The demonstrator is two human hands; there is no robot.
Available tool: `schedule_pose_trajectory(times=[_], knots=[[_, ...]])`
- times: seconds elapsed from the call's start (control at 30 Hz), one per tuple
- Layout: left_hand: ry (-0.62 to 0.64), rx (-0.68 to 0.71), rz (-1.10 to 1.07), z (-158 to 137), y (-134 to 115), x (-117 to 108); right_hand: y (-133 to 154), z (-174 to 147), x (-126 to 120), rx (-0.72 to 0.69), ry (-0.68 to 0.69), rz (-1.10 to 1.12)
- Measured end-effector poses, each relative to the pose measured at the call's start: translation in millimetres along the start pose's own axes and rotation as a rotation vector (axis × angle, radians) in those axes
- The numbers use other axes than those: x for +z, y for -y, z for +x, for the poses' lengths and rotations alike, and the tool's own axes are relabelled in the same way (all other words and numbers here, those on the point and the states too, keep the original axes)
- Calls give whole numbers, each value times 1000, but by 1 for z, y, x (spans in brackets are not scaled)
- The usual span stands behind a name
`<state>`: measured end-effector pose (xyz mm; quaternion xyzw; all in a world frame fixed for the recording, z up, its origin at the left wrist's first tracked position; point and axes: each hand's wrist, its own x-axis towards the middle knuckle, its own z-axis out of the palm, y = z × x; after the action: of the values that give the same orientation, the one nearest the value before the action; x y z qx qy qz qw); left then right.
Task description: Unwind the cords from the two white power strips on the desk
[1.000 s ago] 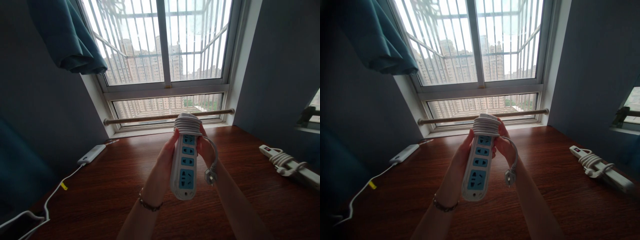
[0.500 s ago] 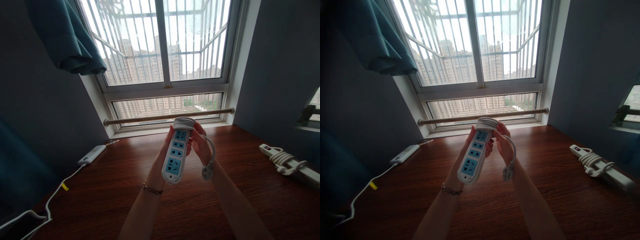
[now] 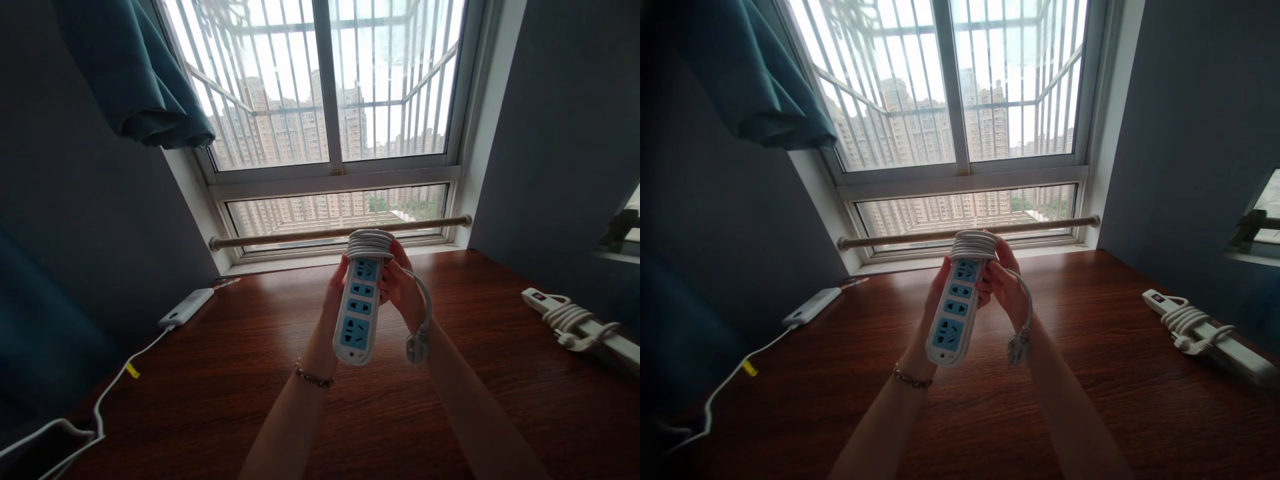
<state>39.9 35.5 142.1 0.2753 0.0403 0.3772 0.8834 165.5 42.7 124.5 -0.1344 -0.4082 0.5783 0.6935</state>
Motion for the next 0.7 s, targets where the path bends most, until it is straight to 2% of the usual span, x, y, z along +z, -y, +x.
schedule_pose_trajectory(times=[0.1,0.2,0.37,0.53,0.63,0.7], knots=[[-11,-16,23,0,0,4,1,0,4,-62,44,-5],[-26,-22,67,2,4,8,1,0,4,-64,72,-47],[-49,-48,116,0,6,11,-5,-1,-3,-67,29,-68],[-41,-103,65,-4,3,6,-2,-3,3,-106,119,-25],[-7,-116,42,-2,3,1,6,-6,9,-82,90,-27],[12,-113,52,-1,4,-1,10,-8,11,-12,72,-51]])
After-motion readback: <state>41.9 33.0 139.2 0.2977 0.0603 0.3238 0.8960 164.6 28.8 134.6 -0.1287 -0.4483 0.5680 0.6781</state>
